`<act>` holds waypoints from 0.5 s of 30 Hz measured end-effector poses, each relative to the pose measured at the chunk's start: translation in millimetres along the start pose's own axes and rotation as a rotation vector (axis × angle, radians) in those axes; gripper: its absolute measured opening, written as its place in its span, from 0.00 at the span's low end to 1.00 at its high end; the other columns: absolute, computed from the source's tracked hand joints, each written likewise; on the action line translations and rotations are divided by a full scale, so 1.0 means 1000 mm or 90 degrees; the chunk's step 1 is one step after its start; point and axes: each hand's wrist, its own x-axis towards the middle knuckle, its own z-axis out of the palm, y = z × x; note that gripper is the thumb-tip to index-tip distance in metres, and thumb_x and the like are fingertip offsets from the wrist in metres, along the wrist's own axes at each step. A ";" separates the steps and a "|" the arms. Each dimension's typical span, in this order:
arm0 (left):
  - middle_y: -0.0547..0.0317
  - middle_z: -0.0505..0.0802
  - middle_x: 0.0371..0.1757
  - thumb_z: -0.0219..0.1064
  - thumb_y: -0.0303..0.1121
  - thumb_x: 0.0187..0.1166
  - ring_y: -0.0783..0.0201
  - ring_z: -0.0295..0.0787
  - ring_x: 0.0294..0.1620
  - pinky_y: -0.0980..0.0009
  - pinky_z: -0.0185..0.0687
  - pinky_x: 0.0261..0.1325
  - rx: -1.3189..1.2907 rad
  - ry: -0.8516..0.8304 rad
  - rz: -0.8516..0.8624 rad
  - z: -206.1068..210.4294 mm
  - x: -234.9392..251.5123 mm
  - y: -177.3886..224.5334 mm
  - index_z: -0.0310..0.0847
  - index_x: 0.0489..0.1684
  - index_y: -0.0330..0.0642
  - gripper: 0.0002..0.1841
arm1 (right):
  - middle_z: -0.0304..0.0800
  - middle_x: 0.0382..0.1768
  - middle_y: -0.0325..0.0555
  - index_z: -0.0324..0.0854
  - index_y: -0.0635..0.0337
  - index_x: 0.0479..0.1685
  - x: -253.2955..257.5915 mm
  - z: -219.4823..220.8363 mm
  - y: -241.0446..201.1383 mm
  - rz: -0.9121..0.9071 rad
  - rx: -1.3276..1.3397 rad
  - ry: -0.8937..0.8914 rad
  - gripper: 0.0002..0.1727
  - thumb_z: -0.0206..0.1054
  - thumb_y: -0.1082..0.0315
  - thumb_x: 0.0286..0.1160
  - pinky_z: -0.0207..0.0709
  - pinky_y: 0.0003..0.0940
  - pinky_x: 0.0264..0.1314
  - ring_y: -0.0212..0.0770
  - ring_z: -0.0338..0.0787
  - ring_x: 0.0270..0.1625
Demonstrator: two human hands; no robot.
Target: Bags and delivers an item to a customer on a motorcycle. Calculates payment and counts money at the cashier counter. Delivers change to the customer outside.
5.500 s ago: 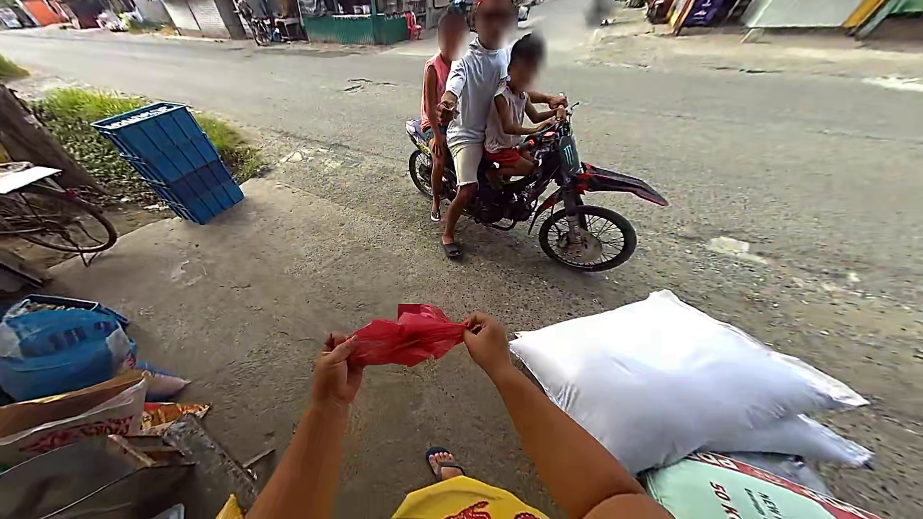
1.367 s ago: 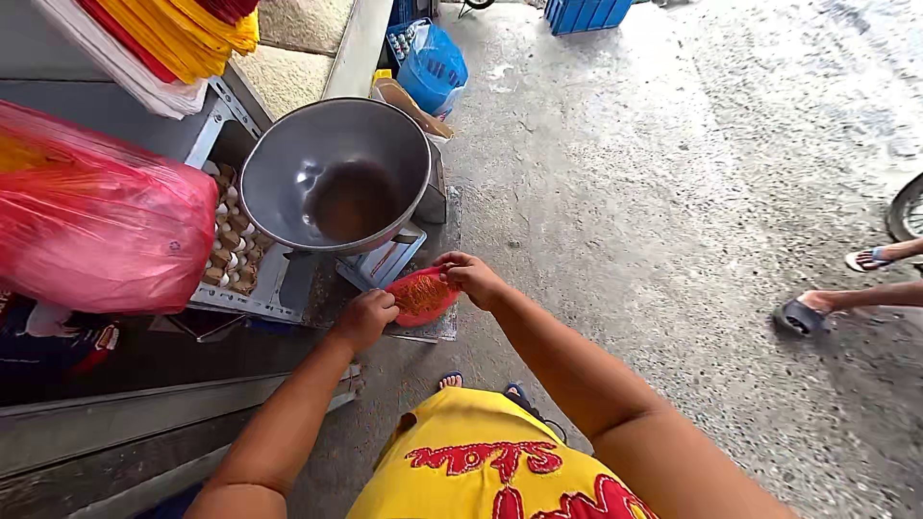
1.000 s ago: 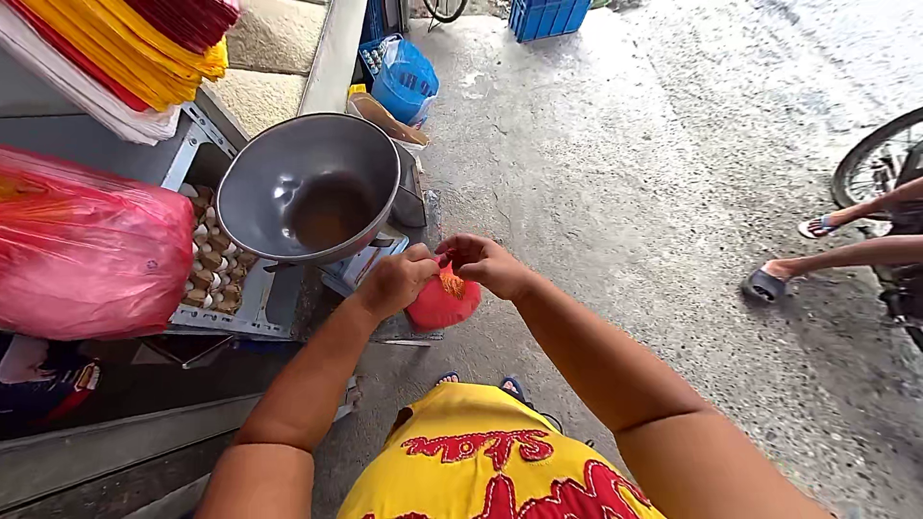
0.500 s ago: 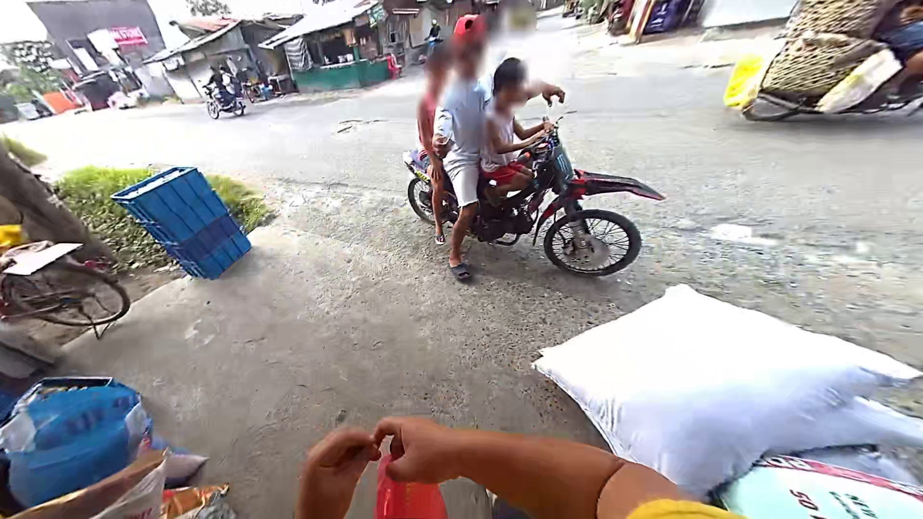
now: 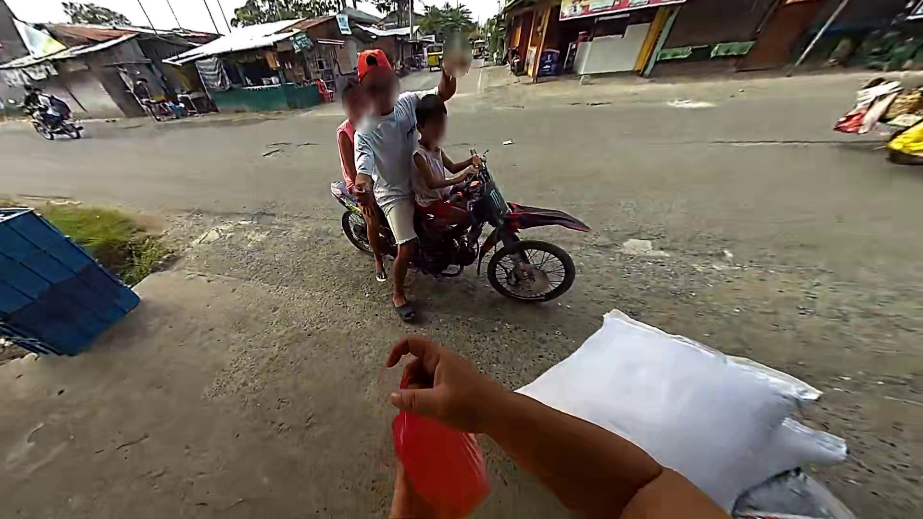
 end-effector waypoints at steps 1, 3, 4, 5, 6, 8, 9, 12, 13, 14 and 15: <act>0.50 0.98 0.44 0.21 0.79 0.77 0.52 0.96 0.46 0.49 0.93 0.46 -0.051 -0.035 0.009 0.014 0.024 0.007 0.82 0.56 0.49 0.50 | 0.79 0.27 0.31 0.71 0.59 0.65 0.015 -0.023 -0.002 -0.004 -0.002 0.003 0.22 0.70 0.72 0.71 0.78 0.23 0.30 0.24 0.78 0.24; 0.50 0.97 0.45 0.22 0.81 0.75 0.52 0.96 0.47 0.48 0.93 0.47 -0.079 -0.053 0.028 0.041 0.063 0.033 0.82 0.56 0.49 0.51 | 0.80 0.26 0.31 0.70 0.60 0.66 0.046 -0.064 -0.003 0.002 0.004 0.026 0.24 0.69 0.72 0.71 0.79 0.23 0.32 0.24 0.79 0.24; 0.49 0.97 0.46 0.26 0.83 0.74 0.51 0.96 0.48 0.47 0.93 0.48 -0.077 -0.066 0.034 0.050 0.082 0.049 0.83 0.57 0.49 0.51 | 0.81 0.26 0.32 0.70 0.61 0.68 0.061 -0.083 -0.002 0.016 0.008 0.039 0.25 0.69 0.71 0.71 0.80 0.24 0.34 0.25 0.80 0.25; 0.48 0.97 0.48 0.30 0.83 0.73 0.50 0.96 0.50 0.46 0.93 0.50 -0.069 -0.081 0.036 0.056 0.100 0.066 0.84 0.59 0.49 0.51 | 0.82 0.27 0.34 0.68 0.60 0.71 0.078 -0.103 -0.001 0.037 0.010 0.047 0.27 0.69 0.69 0.73 0.80 0.25 0.36 0.25 0.81 0.27; 0.48 0.97 0.49 0.31 0.83 0.73 0.50 0.96 0.50 0.47 0.93 0.50 -0.053 -0.093 0.038 0.062 0.119 0.082 0.84 0.60 0.49 0.50 | 0.84 0.29 0.36 0.64 0.60 0.75 0.094 -0.123 0.000 0.056 0.012 0.051 0.30 0.68 0.67 0.74 0.81 0.26 0.39 0.26 0.83 0.29; 0.49 0.97 0.49 0.26 0.82 0.75 0.52 0.96 0.51 0.49 0.93 0.51 -0.008 -0.104 0.036 0.072 0.157 0.117 0.82 0.63 0.49 0.51 | 0.86 0.33 0.39 0.53 0.58 0.83 0.130 -0.162 0.002 0.080 0.036 0.050 0.37 0.67 0.68 0.75 0.79 0.24 0.40 0.26 0.82 0.30; 0.50 0.97 0.50 0.24 0.81 0.75 0.54 0.96 0.51 0.51 0.93 0.51 0.018 -0.113 0.037 0.076 0.179 0.135 0.82 0.63 0.50 0.51 | 0.86 0.35 0.39 0.49 0.56 0.85 0.150 -0.182 0.005 0.080 0.051 0.052 0.39 0.66 0.69 0.74 0.78 0.23 0.39 0.25 0.81 0.29; 0.55 0.98 0.50 0.40 0.89 0.62 0.57 0.96 0.52 0.53 0.93 0.53 0.070 -0.180 0.015 0.083 0.248 0.188 0.87 0.61 0.55 0.52 | 0.82 0.35 0.38 0.48 0.55 0.86 0.211 -0.237 0.019 0.066 0.089 0.101 0.38 0.62 0.71 0.77 0.76 0.22 0.33 0.26 0.76 0.25; 0.55 0.98 0.50 0.44 0.91 0.58 0.57 0.96 0.52 0.53 0.93 0.53 0.085 -0.199 -0.001 0.085 0.271 0.206 0.87 0.60 0.56 0.52 | 0.83 0.33 0.38 0.50 0.54 0.86 0.232 -0.254 0.024 0.060 0.101 0.126 0.35 0.62 0.71 0.79 0.75 0.21 0.30 0.26 0.75 0.22; 0.55 0.98 0.50 0.45 0.91 0.56 0.57 0.97 0.52 0.53 0.93 0.53 0.097 -0.212 -0.015 0.089 0.296 0.225 0.87 0.59 0.56 0.52 | 0.83 0.31 0.38 0.53 0.53 0.85 0.253 -0.270 0.030 0.053 0.104 0.149 0.33 0.61 0.70 0.80 0.73 0.21 0.27 0.25 0.73 0.20; 0.54 0.98 0.50 0.45 0.91 0.56 0.56 0.96 0.52 0.52 0.93 0.52 0.107 -0.218 -0.022 0.094 0.321 0.245 0.86 0.60 0.55 0.53 | 0.81 0.28 0.37 0.55 0.53 0.83 0.274 -0.286 0.033 0.042 0.106 0.168 0.31 0.60 0.69 0.81 0.71 0.20 0.25 0.25 0.71 0.19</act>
